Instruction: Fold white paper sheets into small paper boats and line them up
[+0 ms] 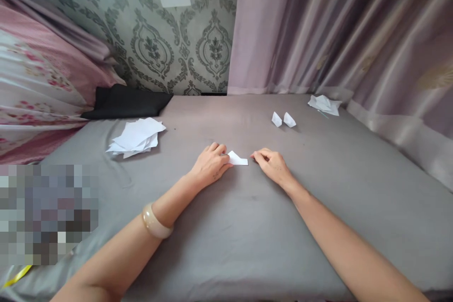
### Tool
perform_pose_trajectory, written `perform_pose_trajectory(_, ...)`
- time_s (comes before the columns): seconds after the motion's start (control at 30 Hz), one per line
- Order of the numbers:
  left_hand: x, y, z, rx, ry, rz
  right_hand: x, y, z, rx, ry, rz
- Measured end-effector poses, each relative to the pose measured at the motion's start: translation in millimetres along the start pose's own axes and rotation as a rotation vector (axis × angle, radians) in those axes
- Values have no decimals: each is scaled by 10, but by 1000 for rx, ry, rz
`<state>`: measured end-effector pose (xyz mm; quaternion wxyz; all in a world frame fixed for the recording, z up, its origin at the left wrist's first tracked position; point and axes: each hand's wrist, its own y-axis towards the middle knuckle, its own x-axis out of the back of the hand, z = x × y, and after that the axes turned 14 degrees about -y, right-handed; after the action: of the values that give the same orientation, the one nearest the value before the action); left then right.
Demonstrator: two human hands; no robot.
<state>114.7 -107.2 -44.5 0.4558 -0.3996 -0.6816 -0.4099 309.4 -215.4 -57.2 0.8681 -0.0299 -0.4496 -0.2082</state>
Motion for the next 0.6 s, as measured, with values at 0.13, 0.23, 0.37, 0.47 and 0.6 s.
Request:
perform_pose_trajectory(0.13,-51,22,-12,-94,78,45,-23,-29,-24,26,46,-32)
perform_pose_trajectory(0.23,-89,55,-31,-118,122,32,-30,-36,-8,20,41,-61)
perform_pose_trajectory(0.37,-81,109,-35,4,-57,-136,-32,-16,15,-31,151,-104)
perform_pose_trajectory(0.47,-37,118,-109,289,-529,-389,-23,-53,110,-97,338,-54)
perform_pose_trajectory(0.6,-43,76,-349,479,-1186,-491,-13,-211,338,-83,563,96)
